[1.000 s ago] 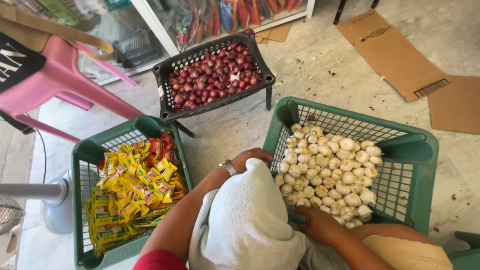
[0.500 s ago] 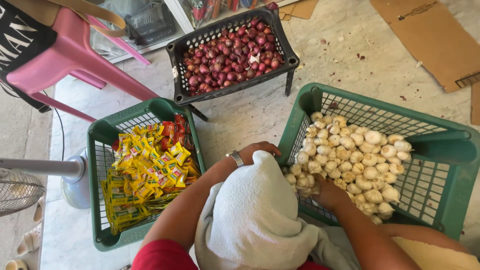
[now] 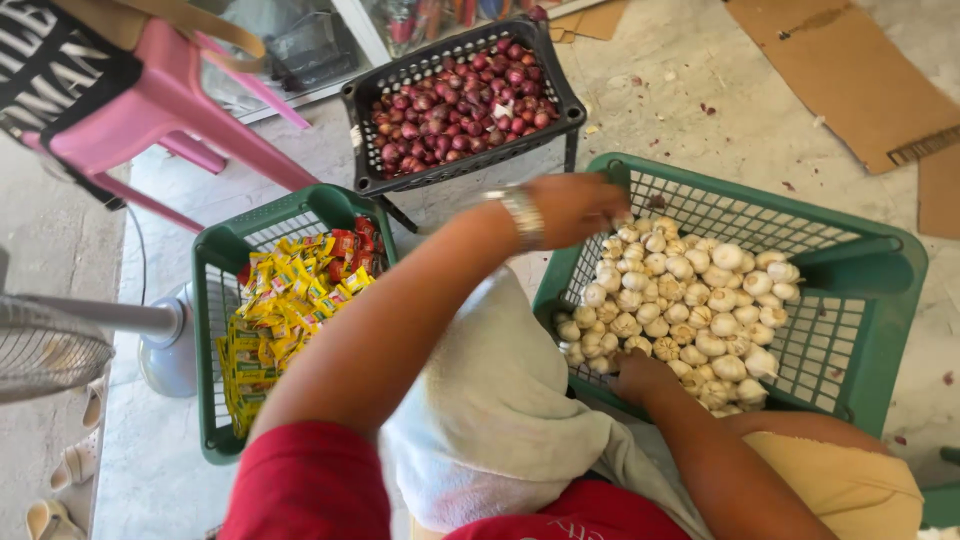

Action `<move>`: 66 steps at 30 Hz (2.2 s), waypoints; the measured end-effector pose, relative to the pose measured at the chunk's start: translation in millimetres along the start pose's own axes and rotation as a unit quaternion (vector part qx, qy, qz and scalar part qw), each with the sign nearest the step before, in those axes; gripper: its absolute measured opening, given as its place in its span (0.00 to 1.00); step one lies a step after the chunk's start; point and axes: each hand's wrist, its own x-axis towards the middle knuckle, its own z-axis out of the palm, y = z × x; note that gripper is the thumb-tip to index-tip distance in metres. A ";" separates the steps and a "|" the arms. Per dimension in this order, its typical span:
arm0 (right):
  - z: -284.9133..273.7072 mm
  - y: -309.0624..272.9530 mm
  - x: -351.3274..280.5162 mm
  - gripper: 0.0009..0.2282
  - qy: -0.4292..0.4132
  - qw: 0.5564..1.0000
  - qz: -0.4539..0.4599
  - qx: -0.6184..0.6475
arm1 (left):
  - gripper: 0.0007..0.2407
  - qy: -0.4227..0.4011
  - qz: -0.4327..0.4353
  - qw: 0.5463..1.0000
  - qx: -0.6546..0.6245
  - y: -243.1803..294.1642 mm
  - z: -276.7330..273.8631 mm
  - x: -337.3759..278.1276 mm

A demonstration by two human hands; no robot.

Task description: Sorting and cleaning garlic bulbs from one crate to another, checking for quality.

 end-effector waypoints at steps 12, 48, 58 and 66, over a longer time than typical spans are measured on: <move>-43.7 48.3 -29.5 0.24 0.072 0.803 -0.116 0.580 | 0.14 -0.159 0.073 0.983 0.057 39.2 78.9 76.9; -121.3 65.1 -124.3 0.20 0.009 0.409 -0.269 0.872 | 0.20 -0.108 0.110 0.988 0.017 91.6 84.6 88.7; -97.3 126.2 -139.8 0.17 0.152 0.379 -0.167 0.897 | 0.22 -0.117 0.102 0.988 -0.003 96.1 56.6 73.5; 1.3 277.0 -243.2 0.16 0.351 0.247 -0.088 0.899 | 0.16 -0.191 0.046 0.980 0.032 67.4 58.9 64.0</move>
